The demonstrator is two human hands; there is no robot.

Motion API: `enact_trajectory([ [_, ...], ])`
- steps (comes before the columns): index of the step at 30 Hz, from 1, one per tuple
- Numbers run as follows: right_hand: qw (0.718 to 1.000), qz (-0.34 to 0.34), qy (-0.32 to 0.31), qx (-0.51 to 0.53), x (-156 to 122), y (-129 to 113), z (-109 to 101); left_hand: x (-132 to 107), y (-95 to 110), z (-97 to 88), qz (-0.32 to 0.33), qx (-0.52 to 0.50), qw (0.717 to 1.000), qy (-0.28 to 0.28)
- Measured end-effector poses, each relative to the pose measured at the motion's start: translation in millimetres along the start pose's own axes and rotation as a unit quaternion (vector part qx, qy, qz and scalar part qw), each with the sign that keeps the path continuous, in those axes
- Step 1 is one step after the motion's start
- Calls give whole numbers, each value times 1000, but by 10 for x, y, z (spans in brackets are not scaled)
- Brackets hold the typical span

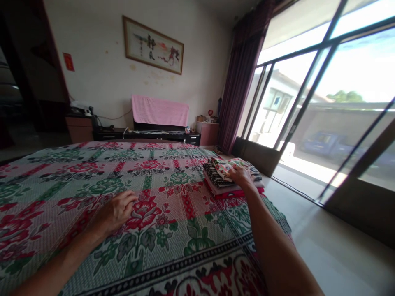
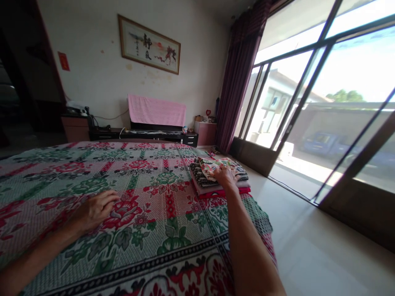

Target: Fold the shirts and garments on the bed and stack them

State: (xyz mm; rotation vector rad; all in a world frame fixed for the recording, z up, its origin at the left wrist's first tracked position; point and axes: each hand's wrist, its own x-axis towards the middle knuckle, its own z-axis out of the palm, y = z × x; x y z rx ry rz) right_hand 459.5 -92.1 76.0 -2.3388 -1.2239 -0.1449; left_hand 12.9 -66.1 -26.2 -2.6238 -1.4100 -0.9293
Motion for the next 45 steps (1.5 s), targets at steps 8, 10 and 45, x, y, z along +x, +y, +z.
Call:
enact_trajectory([
  [8,988,-58,134,53,-7,-137,-129,6,38,-18,-18,22,999,-21],
  [10,967,-137,184,114,-109,-330,-137,6,41,-18,-21,25,999,-23],
  [45,885,-438,-63,147,-1498,-1341,969,20,50,-24,12,36,999,4],
])
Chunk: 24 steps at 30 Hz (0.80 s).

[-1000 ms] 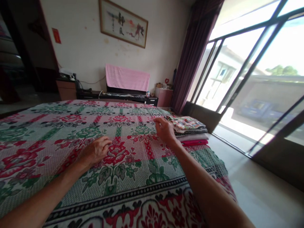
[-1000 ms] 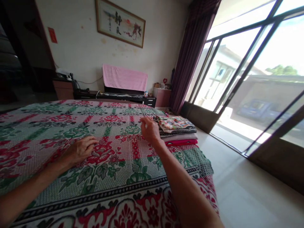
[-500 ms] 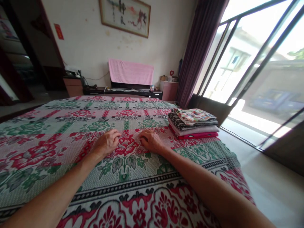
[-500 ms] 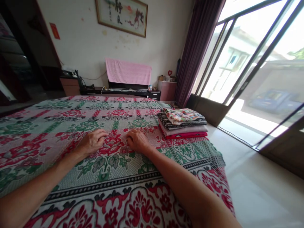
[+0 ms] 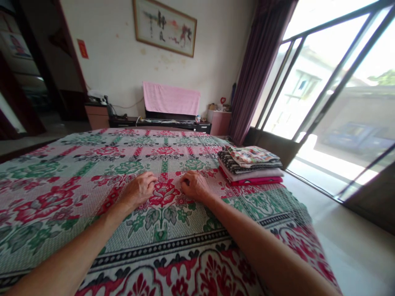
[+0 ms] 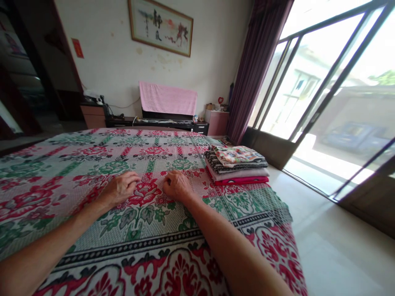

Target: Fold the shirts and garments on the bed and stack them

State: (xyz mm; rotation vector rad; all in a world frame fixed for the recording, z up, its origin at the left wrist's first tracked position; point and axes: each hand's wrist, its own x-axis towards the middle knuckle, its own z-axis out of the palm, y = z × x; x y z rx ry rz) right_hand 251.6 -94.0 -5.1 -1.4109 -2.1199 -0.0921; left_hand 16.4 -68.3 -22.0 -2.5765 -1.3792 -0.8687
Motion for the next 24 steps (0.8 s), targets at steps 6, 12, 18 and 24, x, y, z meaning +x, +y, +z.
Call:
enact_trajectory([
  [6,994,109,16,18,86,-38,33,-4,-41,31,7,-10,1000,9],
  [12,980,149,64,114,110,81,76,-1,-37,41,8,-9,1000,19],
  [18,985,115,73,107,113,115,107,-4,-32,30,4,-4,1000,11],
  [24,988,100,73,93,117,111,106,-4,-20,11,8,-7,1000,14],
])
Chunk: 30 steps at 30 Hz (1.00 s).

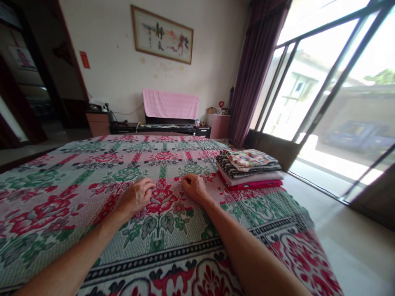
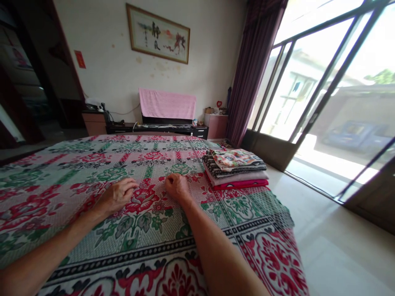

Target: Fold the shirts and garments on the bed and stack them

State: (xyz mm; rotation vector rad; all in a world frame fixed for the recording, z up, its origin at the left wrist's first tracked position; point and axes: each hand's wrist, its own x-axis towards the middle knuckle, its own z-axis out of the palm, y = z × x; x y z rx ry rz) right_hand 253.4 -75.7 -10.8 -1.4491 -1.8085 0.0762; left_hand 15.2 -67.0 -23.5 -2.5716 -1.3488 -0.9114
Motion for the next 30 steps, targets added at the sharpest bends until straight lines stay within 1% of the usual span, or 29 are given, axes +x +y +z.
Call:
enact_trajectory([
  [7,1000,-10,0,-11,5,-14,-5,-4,27,-15,-12,-11,1000,7],
  [16,1000,-4,1,-13,17,-2,27,-2,76,-50,-21,-9,1000,-10],
  [25,1000,-12,6,0,12,14,27,-9,81,-37,-28,-9,1000,-5],
  [30,1000,-18,10,-3,12,35,26,-26,51,-11,-21,-12,1000,4],
])
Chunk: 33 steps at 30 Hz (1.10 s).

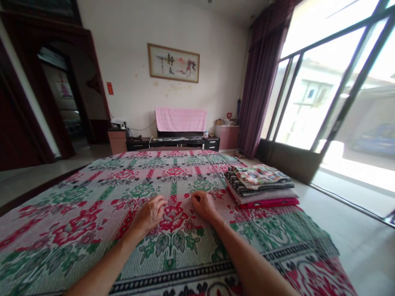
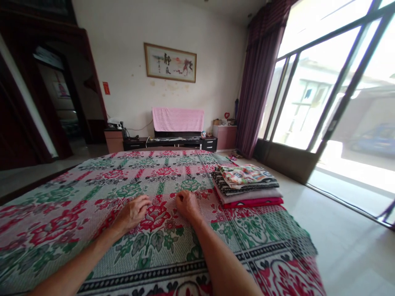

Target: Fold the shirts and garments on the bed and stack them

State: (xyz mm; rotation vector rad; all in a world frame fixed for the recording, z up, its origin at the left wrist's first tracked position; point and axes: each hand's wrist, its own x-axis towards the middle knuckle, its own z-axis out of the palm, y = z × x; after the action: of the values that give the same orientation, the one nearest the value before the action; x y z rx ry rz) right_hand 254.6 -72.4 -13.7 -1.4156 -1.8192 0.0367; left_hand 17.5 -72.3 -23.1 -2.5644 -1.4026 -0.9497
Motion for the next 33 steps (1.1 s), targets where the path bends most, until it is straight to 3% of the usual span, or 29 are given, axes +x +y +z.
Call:
enact_trajectory([
  [16,999,0,17,50,-15,51,-12,-24,-34,27,5,-4,1000,12],
  [21,989,19,106,102,90,23,-257,77,27,-30,15,49,998,-26],
  [25,966,65,221,120,283,51,-700,364,301,-47,-45,82,991,-93],
  [28,951,104,281,69,394,162,-1090,647,678,30,-82,-27,987,-134],
  [31,951,153,266,-35,404,335,-1391,869,1117,184,-124,-204,954,-180],
  [33,950,196,227,-89,371,446,-1495,962,1388,313,-159,-325,910,-200],
])
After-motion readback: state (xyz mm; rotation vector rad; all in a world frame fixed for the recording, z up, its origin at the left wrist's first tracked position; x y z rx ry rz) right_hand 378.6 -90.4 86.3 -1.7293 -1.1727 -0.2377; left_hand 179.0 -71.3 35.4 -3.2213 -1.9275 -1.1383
